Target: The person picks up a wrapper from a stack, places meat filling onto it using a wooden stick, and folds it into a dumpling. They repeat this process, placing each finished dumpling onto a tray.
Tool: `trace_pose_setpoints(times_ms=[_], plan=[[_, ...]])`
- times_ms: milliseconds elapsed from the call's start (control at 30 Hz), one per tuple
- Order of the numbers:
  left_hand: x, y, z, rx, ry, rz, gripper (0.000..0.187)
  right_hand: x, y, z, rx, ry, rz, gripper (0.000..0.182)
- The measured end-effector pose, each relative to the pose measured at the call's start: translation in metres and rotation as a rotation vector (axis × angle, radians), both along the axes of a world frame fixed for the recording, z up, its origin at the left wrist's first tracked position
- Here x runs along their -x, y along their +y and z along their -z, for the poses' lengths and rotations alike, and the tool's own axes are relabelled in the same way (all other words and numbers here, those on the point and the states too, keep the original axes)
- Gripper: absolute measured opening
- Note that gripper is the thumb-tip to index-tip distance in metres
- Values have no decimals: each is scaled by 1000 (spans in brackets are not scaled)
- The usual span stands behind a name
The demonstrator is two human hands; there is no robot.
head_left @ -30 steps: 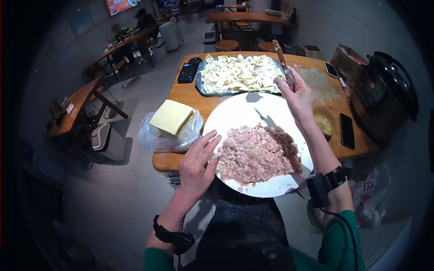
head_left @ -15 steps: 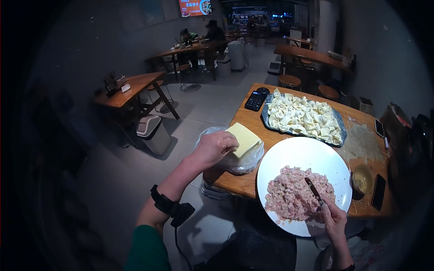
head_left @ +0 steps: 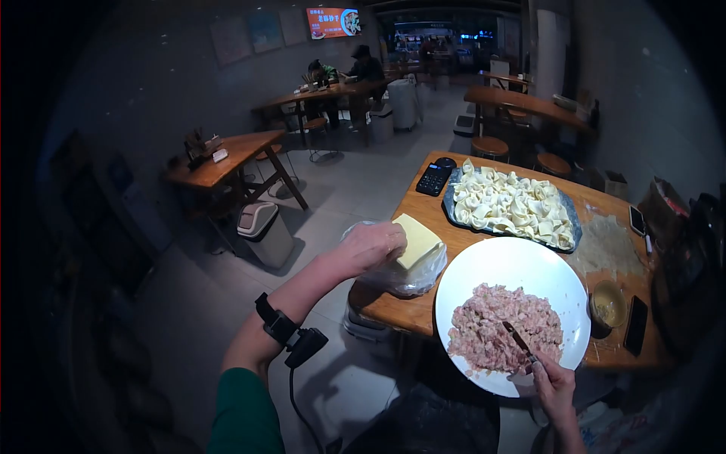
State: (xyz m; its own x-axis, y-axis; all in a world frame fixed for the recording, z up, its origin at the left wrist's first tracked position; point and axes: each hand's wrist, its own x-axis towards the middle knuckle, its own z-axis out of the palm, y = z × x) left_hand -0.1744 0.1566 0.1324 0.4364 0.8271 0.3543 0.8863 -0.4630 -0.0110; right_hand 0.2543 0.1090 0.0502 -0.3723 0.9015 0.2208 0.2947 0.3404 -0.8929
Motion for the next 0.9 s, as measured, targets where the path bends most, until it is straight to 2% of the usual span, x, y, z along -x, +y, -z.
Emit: trace_pose_setpoints(times_ms=[100, 200, 367, 433, 533, 633, 733, 833, 900], plan=[[0, -3, 2, 2, -102, -8, 21, -4, -1, 1, 34, 19, -2, 27], [3, -3, 3, -54, -131, 28, 23, -7, 0, 4, -30, -25, 28, 25], [7, 2, -3, 8, -131, 60, 20, -9, -5, 1, 99, -42, 22, 27], [8, 4, 0, 6, -155, 66, 22, -8, -3, 6, 63, -2, 18, 26], [7, 5, 0, -89, -78, 101, 18, -4, -2, 4, 23, -81, 22, 24], [6, 7, 0, -136, 21, 108, 11, 1, -2, 2, 77, 11, 12, 23], [6, 4, -3, -129, 73, 87, 11, 7, -4, -1, 67, 42, -18, 23], [5, 6, -9, -28, 38, 81, 10, 5, -4, 4, 90, 61, -8, 23], [1, 6, -11, 17, -167, -5, 18, 2, -6, 0, 27, -25, -25, 23]])
